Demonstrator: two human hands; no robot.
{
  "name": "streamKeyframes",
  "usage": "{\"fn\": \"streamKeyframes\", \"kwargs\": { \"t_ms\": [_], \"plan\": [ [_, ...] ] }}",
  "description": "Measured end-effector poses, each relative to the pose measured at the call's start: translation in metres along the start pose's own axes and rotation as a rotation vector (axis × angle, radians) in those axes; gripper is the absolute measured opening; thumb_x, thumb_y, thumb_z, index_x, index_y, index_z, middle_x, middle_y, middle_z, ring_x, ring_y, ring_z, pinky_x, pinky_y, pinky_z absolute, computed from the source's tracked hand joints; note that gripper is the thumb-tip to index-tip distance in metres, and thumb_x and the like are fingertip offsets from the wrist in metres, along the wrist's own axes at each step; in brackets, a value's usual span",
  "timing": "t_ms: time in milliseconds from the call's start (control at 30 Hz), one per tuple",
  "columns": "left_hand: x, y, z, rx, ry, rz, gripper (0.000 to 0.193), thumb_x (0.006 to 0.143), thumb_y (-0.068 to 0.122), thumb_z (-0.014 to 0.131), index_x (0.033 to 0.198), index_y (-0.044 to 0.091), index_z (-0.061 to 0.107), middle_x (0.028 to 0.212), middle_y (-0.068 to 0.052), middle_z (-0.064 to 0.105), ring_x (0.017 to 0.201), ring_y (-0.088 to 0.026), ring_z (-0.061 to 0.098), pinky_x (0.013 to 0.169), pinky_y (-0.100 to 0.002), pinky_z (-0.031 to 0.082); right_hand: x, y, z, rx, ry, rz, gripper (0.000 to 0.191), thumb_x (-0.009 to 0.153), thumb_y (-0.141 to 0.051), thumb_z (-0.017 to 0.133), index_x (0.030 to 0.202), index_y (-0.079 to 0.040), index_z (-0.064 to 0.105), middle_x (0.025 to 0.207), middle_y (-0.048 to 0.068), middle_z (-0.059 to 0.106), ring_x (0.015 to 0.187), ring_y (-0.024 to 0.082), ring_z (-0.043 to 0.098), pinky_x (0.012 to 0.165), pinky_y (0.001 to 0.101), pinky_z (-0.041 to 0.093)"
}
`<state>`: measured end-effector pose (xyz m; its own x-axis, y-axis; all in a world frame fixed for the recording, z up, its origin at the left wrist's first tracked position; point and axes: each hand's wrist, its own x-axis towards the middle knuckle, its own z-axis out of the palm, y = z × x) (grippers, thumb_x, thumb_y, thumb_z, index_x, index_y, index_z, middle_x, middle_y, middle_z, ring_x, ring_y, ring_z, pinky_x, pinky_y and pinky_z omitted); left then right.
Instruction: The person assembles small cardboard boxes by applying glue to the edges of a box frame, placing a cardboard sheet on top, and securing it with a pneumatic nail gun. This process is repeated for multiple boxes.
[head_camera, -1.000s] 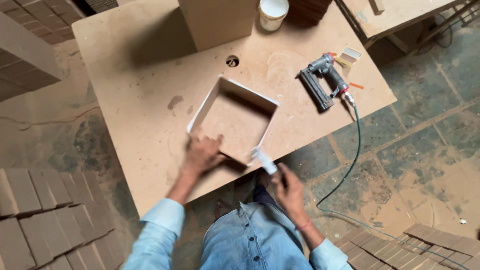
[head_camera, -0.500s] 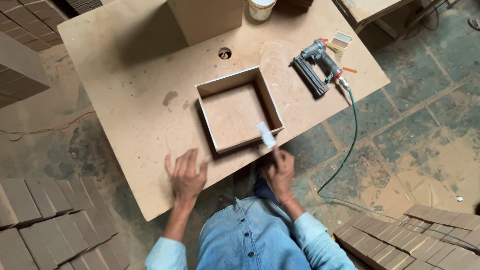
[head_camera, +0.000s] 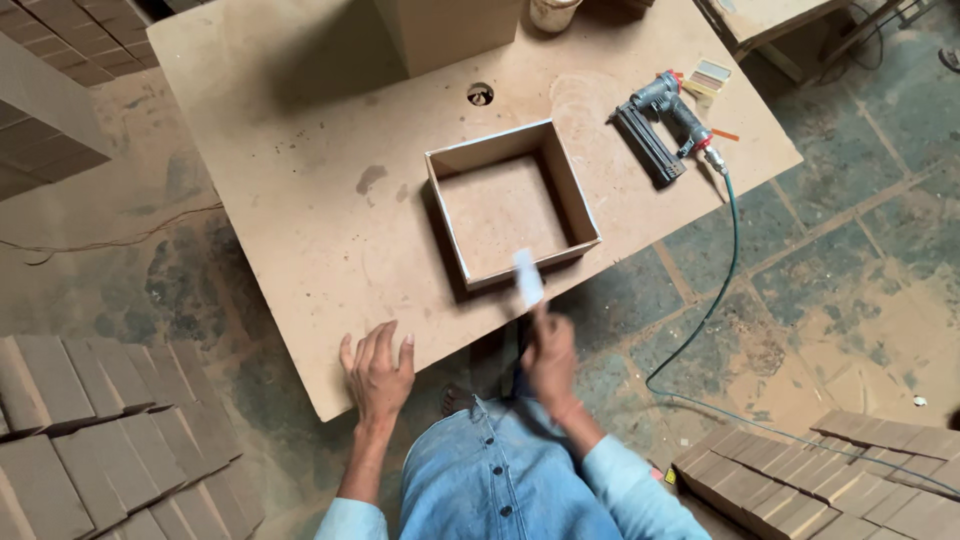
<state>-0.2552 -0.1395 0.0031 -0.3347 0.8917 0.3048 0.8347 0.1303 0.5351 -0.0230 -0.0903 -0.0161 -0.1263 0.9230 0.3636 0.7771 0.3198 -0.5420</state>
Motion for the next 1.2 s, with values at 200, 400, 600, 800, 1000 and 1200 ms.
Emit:
{"fn": "streamKeyframes", "kwargs": {
  "t_ms": [200, 400, 600, 800, 1000, 1200],
  "plan": [
    [0.008, 0.000, 0.002, -0.054, -0.028, 0.031, 0.031, 0.093, 0.026, 0.069, 0.117, 0.006, 0.070, 0.118, -0.011, 0.073, 0.110, -0.028, 0.067, 0.117, -0.055, 0.031, 0.029, 0.000, -0.014, 0.491, 0.004, 0.177, 0.018, 0.099, -0.001, 0.062, 0.115, -0.006, 0.070, 0.079, 0.006, 0.067, 0.069, 0.017, 0.065, 0.061, 0.0324, 0.054],
    [0.001, -0.006, 0.004, -0.072, -0.081, 0.065, 0.031, 0.092, 0.025, 0.070, 0.116, 0.006, 0.070, 0.118, -0.011, 0.072, 0.111, -0.028, 0.066, 0.116, -0.055, 0.031, 0.068, 0.030, -0.001, 0.894, 0.036, 0.670, 0.023, 0.109, -0.022, 0.053, 0.099, -0.004, 0.063, 0.070, -0.003, 0.059, 0.054, 0.006, 0.048, 0.047, 0.0226, 0.040],
    [-0.007, -0.012, 0.007, -0.086, -0.084, 0.016, 0.030, 0.092, 0.025, 0.070, 0.115, 0.006, 0.071, 0.119, -0.009, 0.072, 0.113, -0.027, 0.066, 0.116, -0.055, 0.031, 0.007, -0.018, 0.026, 0.719, -0.192, 0.632, 0.022, 0.104, -0.020, 0.057, 0.099, -0.003, 0.070, 0.064, -0.003, 0.059, 0.057, 0.006, 0.051, 0.052, 0.0248, 0.043],
    [-0.007, -0.016, 0.010, -0.097, -0.102, -0.010, 0.031, 0.091, 0.024, 0.069, 0.116, 0.006, 0.071, 0.121, -0.010, 0.072, 0.110, -0.027, 0.066, 0.116, -0.054, 0.032, -0.015, -0.034, 0.021, 0.609, -0.684, 0.530, 0.020, 0.101, -0.018, 0.062, 0.107, -0.001, 0.072, 0.068, 0.005, 0.068, 0.062, 0.008, 0.063, 0.059, 0.0280, 0.052],
    [0.003, -0.007, 0.013, -0.124, -0.087, -0.010, 0.031, 0.091, 0.023, 0.069, 0.117, 0.007, 0.070, 0.121, -0.010, 0.072, 0.113, -0.029, 0.065, 0.115, -0.054, 0.035, 0.051, 0.067, -0.050, 0.092, 0.085, 0.073, 0.049, 0.082, 0.006, 0.058, 0.126, -0.010, 0.072, 0.095, 0.014, 0.069, 0.084, 0.032, 0.066, 0.074, 0.0425, 0.054],
    [0.006, 0.000, 0.020, -0.111, -0.134, 0.001, 0.030, 0.090, 0.024, 0.070, 0.116, 0.007, 0.071, 0.121, -0.010, 0.071, 0.112, -0.029, 0.065, 0.113, -0.055, 0.034, 0.072, 0.108, -0.070, -0.142, -0.239, -0.247, 0.057, 0.072, 0.003, 0.066, 0.126, -0.012, 0.072, 0.099, 0.012, 0.068, 0.088, 0.034, 0.062, 0.075, 0.0450, 0.050]
  ]
}}
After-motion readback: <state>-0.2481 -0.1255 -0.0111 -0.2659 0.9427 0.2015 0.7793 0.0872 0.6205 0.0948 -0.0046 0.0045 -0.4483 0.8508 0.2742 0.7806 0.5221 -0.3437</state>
